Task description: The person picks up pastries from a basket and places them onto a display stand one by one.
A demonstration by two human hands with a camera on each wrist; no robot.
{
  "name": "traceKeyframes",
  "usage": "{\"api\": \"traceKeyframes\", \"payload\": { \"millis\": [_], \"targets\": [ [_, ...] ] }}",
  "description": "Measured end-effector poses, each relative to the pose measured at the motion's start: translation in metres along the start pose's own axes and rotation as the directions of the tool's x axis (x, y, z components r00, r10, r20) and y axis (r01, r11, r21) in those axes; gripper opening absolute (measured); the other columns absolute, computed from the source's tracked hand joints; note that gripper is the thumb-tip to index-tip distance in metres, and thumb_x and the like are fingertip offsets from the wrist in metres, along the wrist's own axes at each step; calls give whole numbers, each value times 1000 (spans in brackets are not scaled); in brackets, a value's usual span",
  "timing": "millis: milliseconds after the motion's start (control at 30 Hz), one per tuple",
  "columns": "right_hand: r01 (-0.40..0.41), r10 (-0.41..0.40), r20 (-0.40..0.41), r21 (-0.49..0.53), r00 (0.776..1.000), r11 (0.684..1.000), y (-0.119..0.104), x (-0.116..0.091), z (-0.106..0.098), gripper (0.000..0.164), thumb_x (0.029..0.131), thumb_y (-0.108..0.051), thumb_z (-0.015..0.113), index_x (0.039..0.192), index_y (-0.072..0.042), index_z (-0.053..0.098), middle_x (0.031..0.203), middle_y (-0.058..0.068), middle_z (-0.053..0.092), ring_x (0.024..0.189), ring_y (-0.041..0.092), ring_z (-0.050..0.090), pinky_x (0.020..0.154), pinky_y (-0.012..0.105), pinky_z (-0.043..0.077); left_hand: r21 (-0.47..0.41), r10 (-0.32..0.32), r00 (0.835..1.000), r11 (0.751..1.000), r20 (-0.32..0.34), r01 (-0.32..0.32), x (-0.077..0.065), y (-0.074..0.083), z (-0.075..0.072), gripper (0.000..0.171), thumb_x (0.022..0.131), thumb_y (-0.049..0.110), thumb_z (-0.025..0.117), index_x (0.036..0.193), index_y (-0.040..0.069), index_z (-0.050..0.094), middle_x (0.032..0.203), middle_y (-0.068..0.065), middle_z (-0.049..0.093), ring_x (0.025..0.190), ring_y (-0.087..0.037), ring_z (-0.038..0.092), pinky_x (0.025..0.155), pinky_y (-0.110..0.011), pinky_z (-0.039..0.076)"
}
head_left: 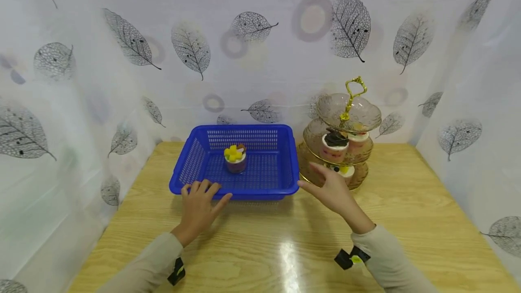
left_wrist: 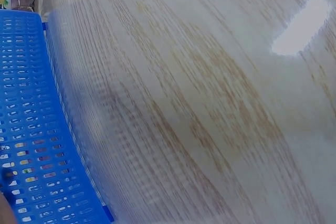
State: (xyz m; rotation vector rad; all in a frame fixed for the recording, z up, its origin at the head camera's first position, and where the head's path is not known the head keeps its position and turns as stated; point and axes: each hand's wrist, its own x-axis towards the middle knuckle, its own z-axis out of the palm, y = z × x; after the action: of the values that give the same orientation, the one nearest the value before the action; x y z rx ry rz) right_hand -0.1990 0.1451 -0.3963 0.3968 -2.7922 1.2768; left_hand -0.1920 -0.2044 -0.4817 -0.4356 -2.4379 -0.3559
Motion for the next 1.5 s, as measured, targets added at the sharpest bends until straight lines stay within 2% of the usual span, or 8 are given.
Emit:
{"api": "traceKeyframes", "payload": {
  "millis": [200, 333, 600, 833, 1000, 1267, 1367, 1500],
  "targets": [
    [60, -60, 2, 95, 998, 994, -29, 28, 17, 72, 86, -39, 71, 142, -3, 43, 137, 17, 53, 125, 33, 51, 99, 47, 43, 7, -4, 999, 1000, 49, 3, 1, 1, -3, 44, 90, 56, 55, 101, 16, 68, 94, -6, 62, 90, -31, 54, 86, -61, 30],
    [54, -57, 16, 155, 998, 986, -44, 48, 32, 71, 86, -36, 72, 142, -4, 43, 138, 17, 52, 128, 32, 48, 103, 47, 40, 4, -8, 997, 1000, 75, 8, 2, 1, -4, 45, 91, 56, 53, 104, 15, 68, 96, -6, 62, 92, -30, 54, 87, -61, 30],
    [-126, 113, 69, 235, 991, 964, -66, 87, 70, 80, 83, -40, 73, 146, -6, 37, 145, 14, 44, 133, 32, 42, 104, 48, 38, 2, -3, 999, 1000, 53, 3, 1, 2, -3, 45, 89, 57, 56, 101, 15, 69, 94, -7, 63, 89, -30, 54, 86, -61, 30],
    [-208, 200, 60, 224, 978, 952, -68, 115, 108, 84, 82, -36, 76, 147, -4, 33, 148, 16, 39, 136, 32, 37, 107, 47, 34, -13, -3, 999, 1000, 42, 4, 1, 1, -2, 46, 89, 57, 57, 100, 15, 70, 94, -6, 63, 89, -30, 53, 86, -61, 30],
    [-279, 267, 78, 278, 960, 919, -68, 123, 129, 86, 81, -33, 77, 148, -4, 31, 149, 17, 37, 136, 34, 36, 107, 48, 34, -25, 5, 1000, 1000, 30, -4, 1, -1, -4, 44, 87, 55, 59, 98, 14, 70, 92, -6, 63, 87, -30, 53, 85, -60, 30],
    [-353, 341, 90, 282, 936, 892, -66, 126, 151, 88, 77, -29, 80, 145, 3, 33, 142, 24, 43, 131, 37, 42, 107, 47, 34, -33, 8, 999, 999, 42, -7, 0, -3, -5, 43, 87, 54, 60, 97, 14, 69, 91, -6, 62, 87, -30, 53, 85, -60, 29],
    [-362, 351, 93, 301, 932, 882, -64, 127, 156, 90, 77, -29, 80, 146, 2, 30, 143, 24, 42, 132, 37, 41, 107, 47, 34, -26, 3, 999, 1000, 49, -2, 0, -3, -4, 45, 88, 56, 58, 98, 14, 69, 92, -6, 63, 88, -30, 54, 86, -60, 29],
    [-350, 334, 105, 298, 937, 888, -62, 128, 163, 92, 78, -28, 80, 148, 1, 27, 145, 23, 40, 132, 37, 40, 108, 47, 33, -32, 1, 999, 999, 45, 0, -1, -3, -3, 44, 87, 55, 59, 98, 14, 69, 92, -6, 63, 89, -31, 53, 86, -60, 28]
  ]
}}
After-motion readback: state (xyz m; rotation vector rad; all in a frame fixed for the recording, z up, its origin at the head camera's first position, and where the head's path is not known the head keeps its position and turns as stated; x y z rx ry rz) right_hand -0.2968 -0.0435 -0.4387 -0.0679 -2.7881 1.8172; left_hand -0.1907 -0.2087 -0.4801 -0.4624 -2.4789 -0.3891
